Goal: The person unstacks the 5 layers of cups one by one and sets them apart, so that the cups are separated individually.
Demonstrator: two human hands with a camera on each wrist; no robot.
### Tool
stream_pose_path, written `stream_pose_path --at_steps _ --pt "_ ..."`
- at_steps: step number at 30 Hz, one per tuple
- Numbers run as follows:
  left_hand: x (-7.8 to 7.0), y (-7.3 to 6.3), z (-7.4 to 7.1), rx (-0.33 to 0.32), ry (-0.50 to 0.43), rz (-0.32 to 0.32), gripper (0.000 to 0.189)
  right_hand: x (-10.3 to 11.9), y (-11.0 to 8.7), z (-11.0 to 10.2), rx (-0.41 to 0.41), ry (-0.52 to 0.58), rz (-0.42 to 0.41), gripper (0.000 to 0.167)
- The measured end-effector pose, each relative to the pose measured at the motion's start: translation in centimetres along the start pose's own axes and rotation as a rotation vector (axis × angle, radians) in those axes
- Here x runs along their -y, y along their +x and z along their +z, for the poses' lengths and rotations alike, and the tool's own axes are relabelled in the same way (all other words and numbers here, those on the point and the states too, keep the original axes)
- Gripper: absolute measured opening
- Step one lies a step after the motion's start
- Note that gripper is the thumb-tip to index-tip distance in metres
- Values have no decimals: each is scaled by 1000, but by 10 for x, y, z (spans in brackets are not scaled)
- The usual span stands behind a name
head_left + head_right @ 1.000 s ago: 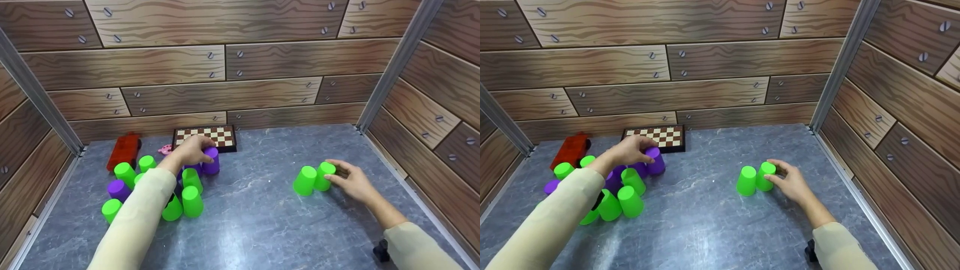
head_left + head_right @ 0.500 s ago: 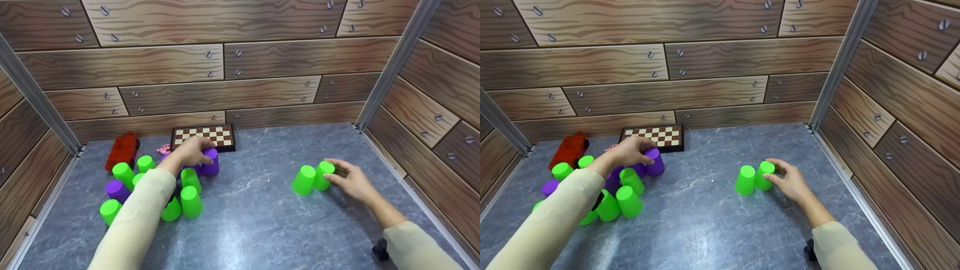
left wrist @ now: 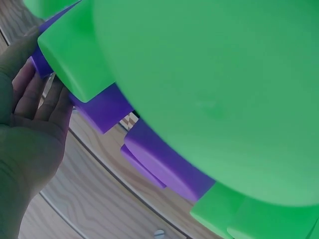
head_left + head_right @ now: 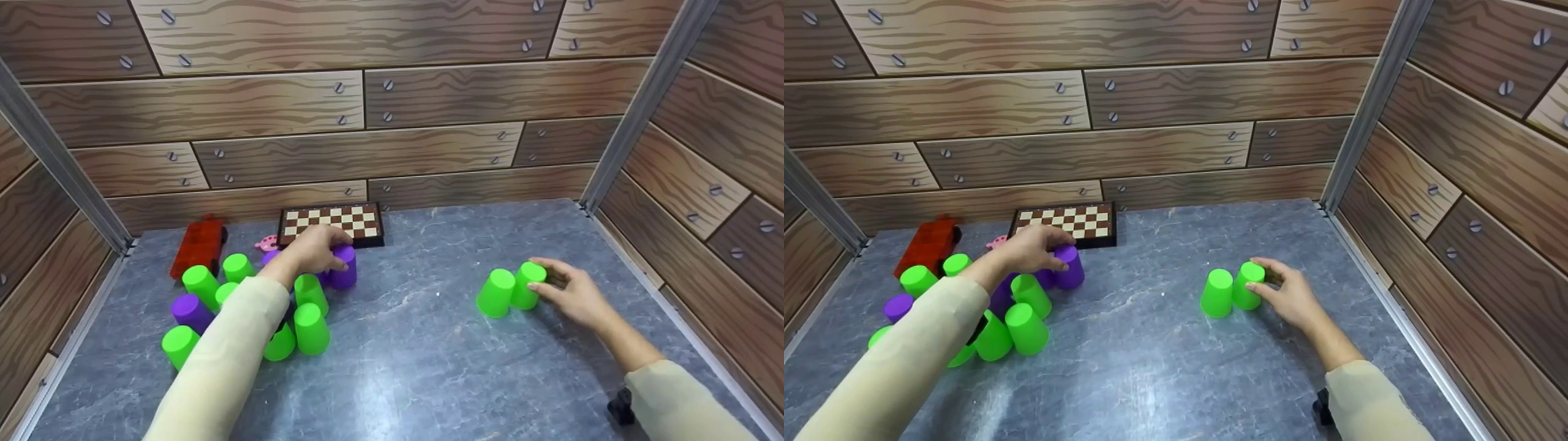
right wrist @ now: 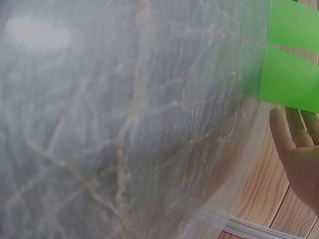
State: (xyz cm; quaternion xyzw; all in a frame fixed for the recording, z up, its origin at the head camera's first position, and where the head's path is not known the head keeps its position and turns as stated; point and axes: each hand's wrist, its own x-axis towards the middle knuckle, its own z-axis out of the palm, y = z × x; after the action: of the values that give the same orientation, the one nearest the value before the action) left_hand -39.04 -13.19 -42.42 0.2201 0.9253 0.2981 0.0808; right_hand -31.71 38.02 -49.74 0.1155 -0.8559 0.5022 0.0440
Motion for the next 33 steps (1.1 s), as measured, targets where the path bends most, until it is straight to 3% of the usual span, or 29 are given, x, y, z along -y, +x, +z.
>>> stream_pose_path --at_steps 11,14,18,22,26,29,33 --pt "-4 -4 1 -28 79 -7 55 -1 1 1 -6 -10 2 55" --pt "-15 -5 1 -76 91 0 57 -1 1 1 -9 -21 -3 54" --pt "-47 -1 9 -146 36 49 60 -2 1 0 -13 -27 -10 55" --pt "-89 10 34 -140 -126 88 65 -3 0 -1 -4 -20 -12 55" --pt "-127 24 71 -101 -258 81 68 -3 0 -2 -2 -17 -17 54" --pt "-149 36 105 -96 -321 79 68 -4 0 -1 -10 -23 -20 55" --pt "-167 51 150 -123 -360 120 68 -3 1 1 -8 -21 -21 55"
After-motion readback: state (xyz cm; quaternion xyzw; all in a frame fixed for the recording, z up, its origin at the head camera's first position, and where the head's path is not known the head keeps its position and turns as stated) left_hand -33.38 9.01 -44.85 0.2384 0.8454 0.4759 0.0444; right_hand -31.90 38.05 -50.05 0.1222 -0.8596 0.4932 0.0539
